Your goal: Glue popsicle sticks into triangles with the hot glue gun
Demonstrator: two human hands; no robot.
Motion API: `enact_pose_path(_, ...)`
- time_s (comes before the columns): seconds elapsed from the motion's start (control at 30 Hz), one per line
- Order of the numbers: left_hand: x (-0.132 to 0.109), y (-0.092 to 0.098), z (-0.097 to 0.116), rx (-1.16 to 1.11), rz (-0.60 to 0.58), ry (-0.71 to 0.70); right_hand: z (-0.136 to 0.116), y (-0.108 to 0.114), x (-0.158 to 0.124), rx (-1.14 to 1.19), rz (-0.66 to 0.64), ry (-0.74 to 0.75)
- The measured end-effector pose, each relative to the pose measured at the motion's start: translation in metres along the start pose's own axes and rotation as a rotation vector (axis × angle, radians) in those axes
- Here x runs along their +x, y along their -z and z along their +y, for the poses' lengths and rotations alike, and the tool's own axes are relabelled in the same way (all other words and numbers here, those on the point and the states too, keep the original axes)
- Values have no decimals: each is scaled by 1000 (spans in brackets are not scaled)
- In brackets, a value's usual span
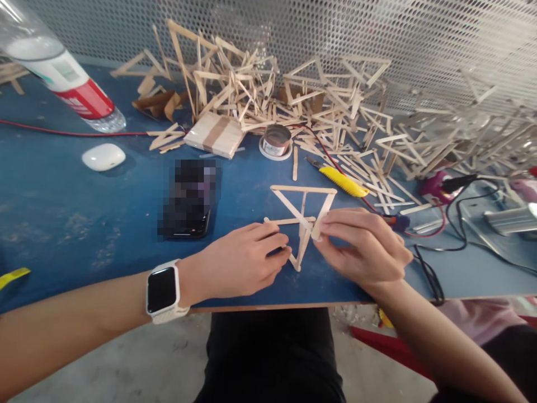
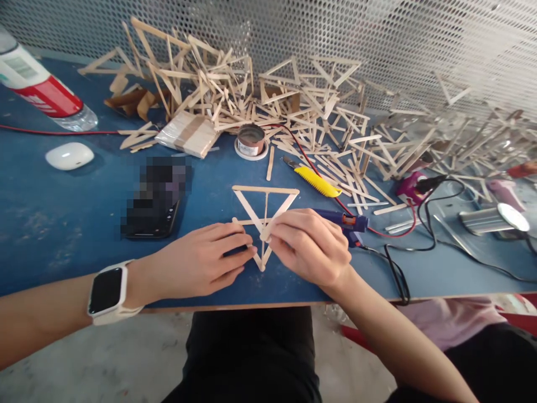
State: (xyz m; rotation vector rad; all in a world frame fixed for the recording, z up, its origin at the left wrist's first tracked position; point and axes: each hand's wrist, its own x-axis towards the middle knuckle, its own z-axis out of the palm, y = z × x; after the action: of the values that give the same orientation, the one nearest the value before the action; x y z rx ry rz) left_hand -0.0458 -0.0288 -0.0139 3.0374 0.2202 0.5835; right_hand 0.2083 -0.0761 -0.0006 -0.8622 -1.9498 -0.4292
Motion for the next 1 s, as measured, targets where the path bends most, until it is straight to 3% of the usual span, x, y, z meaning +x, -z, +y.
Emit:
enact_pose_path(0.37,5,-8,48,111,-115,61,-9,14,-18,-141,9,-56)
enact_pose_path(0.6,19,-14,50,177,-107,41,-20,21,-30,-231,53,-154)
enact_pose_path(0.83,13,-15,41,37,18,46,-16,16,-36,-218,141,-305)
enact_pose_path(1.0,12,0,26,-49,378,-48,-17,15,-37,-193,149,-328)
